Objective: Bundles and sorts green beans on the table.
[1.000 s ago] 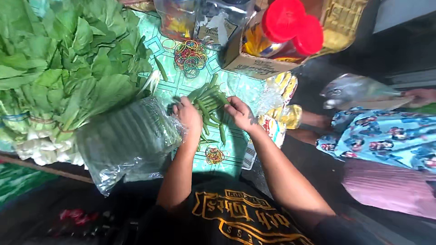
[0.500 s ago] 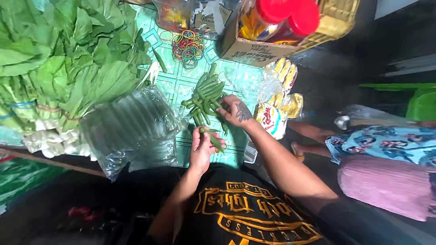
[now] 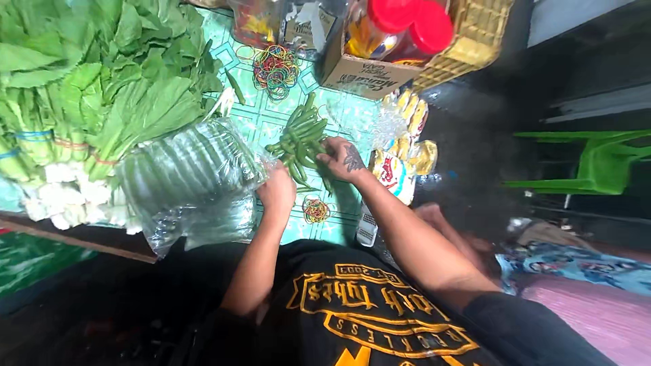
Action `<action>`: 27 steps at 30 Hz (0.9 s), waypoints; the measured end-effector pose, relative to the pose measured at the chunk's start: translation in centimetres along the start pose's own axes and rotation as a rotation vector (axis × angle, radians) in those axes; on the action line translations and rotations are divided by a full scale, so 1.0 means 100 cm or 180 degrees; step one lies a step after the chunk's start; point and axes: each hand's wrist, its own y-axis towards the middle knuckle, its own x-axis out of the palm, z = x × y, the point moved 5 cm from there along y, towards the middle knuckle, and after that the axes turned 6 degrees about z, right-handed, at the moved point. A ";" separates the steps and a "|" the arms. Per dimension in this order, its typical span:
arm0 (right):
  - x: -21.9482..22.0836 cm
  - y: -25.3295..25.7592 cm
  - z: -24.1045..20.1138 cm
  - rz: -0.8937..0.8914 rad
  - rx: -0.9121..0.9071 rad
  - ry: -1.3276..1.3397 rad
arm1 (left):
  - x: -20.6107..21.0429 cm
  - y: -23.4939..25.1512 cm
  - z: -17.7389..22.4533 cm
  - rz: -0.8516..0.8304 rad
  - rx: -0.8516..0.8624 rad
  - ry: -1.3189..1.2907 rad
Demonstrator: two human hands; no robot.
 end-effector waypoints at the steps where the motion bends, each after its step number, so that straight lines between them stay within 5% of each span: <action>1: -0.004 -0.002 0.001 0.0036 0.0039 0.0087 | -0.004 -0.004 0.000 0.0086 0.0171 -0.0163; 5: -0.009 -0.013 0.009 0.0127 0.0185 0.0547 | -0.002 -0.026 -0.009 0.0026 0.0925 -0.0999; 9: -0.003 -0.026 0.015 0.0188 0.0951 0.1889 | 0.018 -0.040 -0.025 -0.0758 0.0097 -0.2891; 12: 0.010 -0.043 0.011 0.0123 0.1618 0.3022 | 0.027 -0.047 -0.037 -0.0823 -0.0458 -0.3513; 27: 0.025 -0.052 -0.015 -0.0210 0.0839 0.1945 | 0.029 -0.035 -0.028 -0.0659 -0.0731 -0.4041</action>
